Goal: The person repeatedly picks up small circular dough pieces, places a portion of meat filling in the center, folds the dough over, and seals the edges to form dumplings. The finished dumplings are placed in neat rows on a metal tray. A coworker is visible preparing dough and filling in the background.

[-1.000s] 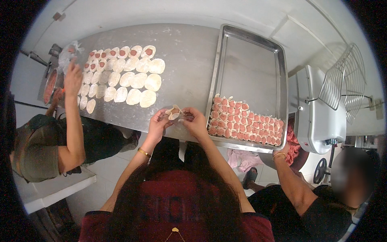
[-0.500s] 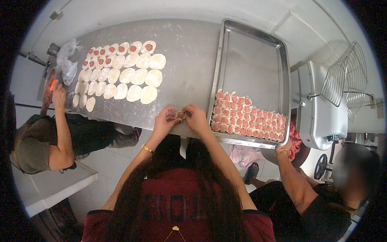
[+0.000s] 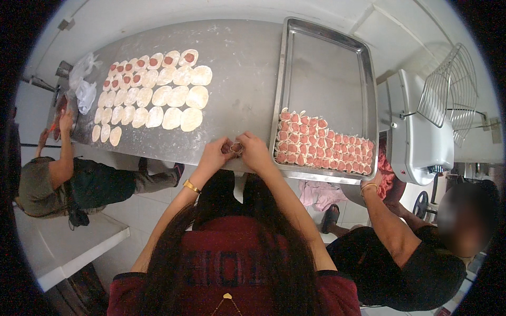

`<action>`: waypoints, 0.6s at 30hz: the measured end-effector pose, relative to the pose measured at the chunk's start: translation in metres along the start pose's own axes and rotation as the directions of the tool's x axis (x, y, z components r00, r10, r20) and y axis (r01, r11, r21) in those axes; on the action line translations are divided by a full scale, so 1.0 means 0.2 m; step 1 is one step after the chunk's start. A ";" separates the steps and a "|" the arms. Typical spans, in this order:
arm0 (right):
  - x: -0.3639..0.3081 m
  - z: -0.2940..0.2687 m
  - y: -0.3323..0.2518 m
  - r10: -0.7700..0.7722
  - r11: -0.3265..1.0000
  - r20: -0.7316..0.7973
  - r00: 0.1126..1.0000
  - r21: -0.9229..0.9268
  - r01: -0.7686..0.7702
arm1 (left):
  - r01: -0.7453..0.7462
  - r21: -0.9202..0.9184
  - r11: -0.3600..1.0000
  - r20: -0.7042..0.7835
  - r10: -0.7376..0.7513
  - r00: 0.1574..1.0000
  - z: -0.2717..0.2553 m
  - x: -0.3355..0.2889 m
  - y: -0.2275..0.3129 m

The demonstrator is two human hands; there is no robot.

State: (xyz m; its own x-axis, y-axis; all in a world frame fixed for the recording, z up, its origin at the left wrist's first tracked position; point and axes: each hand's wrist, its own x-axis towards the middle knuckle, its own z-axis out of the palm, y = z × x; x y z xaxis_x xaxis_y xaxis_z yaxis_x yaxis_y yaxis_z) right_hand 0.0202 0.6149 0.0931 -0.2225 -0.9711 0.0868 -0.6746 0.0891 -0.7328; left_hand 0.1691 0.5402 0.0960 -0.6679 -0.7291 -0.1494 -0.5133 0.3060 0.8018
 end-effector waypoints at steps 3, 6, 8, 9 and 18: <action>-0.03 -0.03 -0.02 0.033 0.999 -0.007 0.999 -0.016 -0.033 | -0.075 -0.059 0.995 -0.067 0.071 0.995 -0.01 -0.01 -0.04; -0.03 0.00 -0.01 0.089 0.996 0.033 0.995 0.022 -0.090 | -0.091 -0.101 0.991 -0.079 0.083 0.993 0.00 -0.01 -0.05; -0.01 0.02 0.00 0.097 0.994 0.056 0.994 0.040 -0.099 | -0.042 -0.058 0.997 -0.045 0.040 0.998 0.00 0.00 -0.03; 0.00 0.03 0.00 0.086 0.995 0.070 0.994 0.038 -0.089 | -0.003 -0.014 1.000 -0.026 0.003 1.000 -0.01 0.01 0.00; -0.01 0.01 -0.01 0.060 0.998 0.013 0.998 0.017 -0.060 | -0.054 -0.107 0.993 -0.061 0.048 0.997 -0.03 0.00 0.00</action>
State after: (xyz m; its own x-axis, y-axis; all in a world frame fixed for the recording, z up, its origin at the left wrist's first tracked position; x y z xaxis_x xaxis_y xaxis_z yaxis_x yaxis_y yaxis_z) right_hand 0.0240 0.6157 0.0929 -0.2534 -0.9668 0.0341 -0.6482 0.1435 -0.7478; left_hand 0.1720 0.5365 0.0990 -0.6579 -0.7493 -0.0752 -0.4158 0.2782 0.8659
